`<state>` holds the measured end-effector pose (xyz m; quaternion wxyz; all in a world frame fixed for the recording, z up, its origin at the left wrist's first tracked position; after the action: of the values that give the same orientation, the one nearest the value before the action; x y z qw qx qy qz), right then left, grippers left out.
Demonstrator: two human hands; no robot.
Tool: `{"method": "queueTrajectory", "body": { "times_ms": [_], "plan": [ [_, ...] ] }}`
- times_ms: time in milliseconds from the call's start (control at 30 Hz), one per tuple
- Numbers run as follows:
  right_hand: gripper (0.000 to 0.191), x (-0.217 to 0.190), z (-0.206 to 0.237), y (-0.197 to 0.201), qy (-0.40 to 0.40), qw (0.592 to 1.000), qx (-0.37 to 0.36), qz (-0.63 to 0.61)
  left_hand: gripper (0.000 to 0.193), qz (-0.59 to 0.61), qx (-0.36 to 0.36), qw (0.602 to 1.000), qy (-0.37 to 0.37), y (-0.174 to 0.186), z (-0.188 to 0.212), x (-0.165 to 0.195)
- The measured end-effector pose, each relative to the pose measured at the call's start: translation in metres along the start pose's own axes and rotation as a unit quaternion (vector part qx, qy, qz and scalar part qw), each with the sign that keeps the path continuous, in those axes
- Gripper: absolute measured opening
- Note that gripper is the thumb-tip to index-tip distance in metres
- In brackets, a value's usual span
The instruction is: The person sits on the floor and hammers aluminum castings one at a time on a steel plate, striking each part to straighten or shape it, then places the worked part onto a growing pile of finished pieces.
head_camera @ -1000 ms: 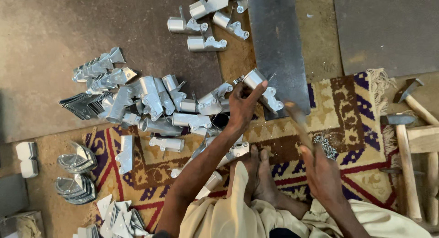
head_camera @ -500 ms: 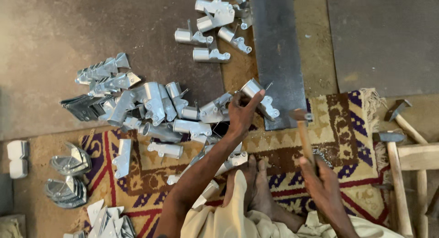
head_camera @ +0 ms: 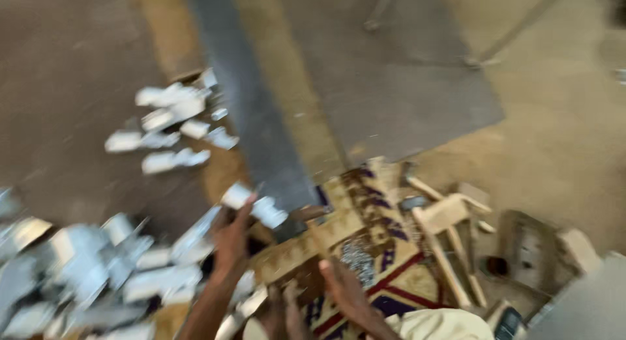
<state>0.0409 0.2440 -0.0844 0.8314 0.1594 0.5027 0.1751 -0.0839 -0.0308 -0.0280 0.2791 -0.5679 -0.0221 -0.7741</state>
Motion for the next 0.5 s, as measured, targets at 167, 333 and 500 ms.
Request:
{"method": "queueTrajectory", "body": {
  "times_ms": [167, 333, 500],
  "plan": [
    [0.054, -0.026, -0.007, -0.007, -0.116, 0.977, -0.078, -0.161, 0.045, 0.222, -0.082, 0.969, 0.068, 0.009, 0.006, 0.029],
    [0.048, -0.01, -0.039, 0.02, -0.004, 0.999, -0.039, 0.0, 0.048, 0.3, -0.095, 0.939, 0.138, 0.025, 0.019, 0.05],
    [0.012, 0.017, -0.054, 0.057, 0.199, 0.918, 0.157, 0.305, 0.061, 0.215, -0.107, 0.957, 0.163, 0.02, 0.029, 0.044]
  ]
}}
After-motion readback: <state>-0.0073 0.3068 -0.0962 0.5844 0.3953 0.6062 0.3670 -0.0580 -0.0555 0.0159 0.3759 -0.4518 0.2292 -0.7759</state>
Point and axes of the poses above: each hand's wrist, its own z-axis away from the middle knuckle, its own y-axis out of the back of the hand, x = y × z, the point moved 2 cm from there along -z, towards the middle knuckle, and after that the axes turned 3 degrees about x, right-handed, at the moved point
